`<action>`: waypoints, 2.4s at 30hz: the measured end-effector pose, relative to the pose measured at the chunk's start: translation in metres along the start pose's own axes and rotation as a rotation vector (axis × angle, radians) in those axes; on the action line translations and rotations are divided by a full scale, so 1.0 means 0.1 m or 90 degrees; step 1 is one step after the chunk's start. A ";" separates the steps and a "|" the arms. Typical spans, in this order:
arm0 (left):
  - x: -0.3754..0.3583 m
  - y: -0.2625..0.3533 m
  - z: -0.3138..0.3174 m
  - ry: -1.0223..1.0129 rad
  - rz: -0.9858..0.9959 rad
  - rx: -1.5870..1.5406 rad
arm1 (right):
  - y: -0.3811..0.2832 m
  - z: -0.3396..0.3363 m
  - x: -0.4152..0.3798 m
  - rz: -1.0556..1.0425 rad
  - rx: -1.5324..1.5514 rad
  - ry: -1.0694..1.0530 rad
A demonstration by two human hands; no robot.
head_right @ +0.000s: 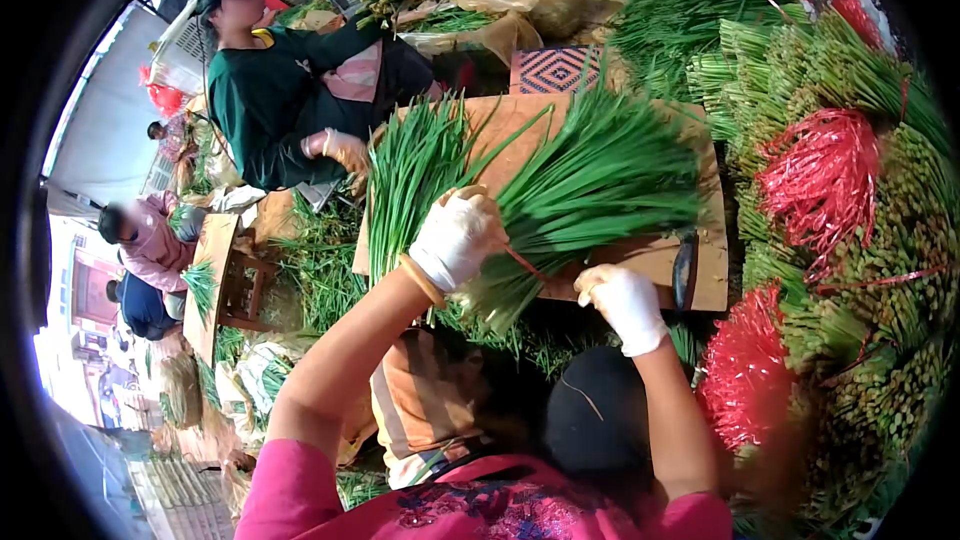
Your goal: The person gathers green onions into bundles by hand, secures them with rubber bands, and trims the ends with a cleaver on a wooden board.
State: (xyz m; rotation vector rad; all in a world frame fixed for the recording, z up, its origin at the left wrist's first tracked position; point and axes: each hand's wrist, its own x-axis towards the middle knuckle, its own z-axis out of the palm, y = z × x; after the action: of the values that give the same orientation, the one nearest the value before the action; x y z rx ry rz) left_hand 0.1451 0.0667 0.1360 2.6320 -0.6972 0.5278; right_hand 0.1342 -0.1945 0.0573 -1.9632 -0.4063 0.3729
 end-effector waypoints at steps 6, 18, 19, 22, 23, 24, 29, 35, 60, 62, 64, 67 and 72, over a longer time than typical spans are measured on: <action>0.01 -0.37 0.10 -0.170 -0.204 -0.205 | -0.93 0.02 0.09 -0.286 -0.508 0.172; 0.38 0.11 -0.07 -0.167 0.062 0.287 | -0.59 0.09 0.32 -0.234 -0.591 0.194; 0.30 -0.02 -0.07 -0.043 0.042 0.084 | -0.70 -0.03 0.31 -0.246 -0.431 0.193; 0.29 0.10 -0.06 -0.020 0.039 0.119 | -0.52 0.33 0.39 -0.157 0.374 0.127; 0.33 0.15 -0.07 -0.049 0.060 0.183 | -0.64 0.31 0.43 0.021 0.378 0.053; 0.36 0.20 -0.09 -0.080 0.081 0.249 | -0.69 0.36 0.47 0.097 0.492 0.032; 0.32 0.31 -0.12 -0.091 0.101 0.338 | -0.58 0.55 0.51 0.122 0.603 0.009; 0.07 0.24 -0.17 0.185 -0.206 -0.149 | -0.51 0.54 0.45 0.177 0.600 0.010; 0.02 0.63 0.05 -0.349 -0.075 0.300 | -0.14 0.27 0.23 0.184 0.639 0.109; 0.08 0.68 0.02 -0.393 -0.019 0.386 | -0.18 0.29 0.20 0.141 0.602 0.097; 0.19 0.89 -0.18 -0.544 -0.115 0.398 | -0.17 0.28 0.16 0.089 0.557 0.109; 0.13 1.03 -0.29 -0.756 -0.187 0.255 | -0.03 0.16 -0.03 0.078 0.567 0.086; 0.12 0.35 -0.16 -0.406 -0.410 -0.095 | 0.36 -0.03 -0.46 0.173 0.420 0.106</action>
State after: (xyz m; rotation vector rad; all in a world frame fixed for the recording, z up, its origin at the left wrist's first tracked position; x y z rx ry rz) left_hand 0.1318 0.0405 0.1637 2.6569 -0.0029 -0.5381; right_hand 0.0988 -0.2312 0.0289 -1.3835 0.0946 0.4439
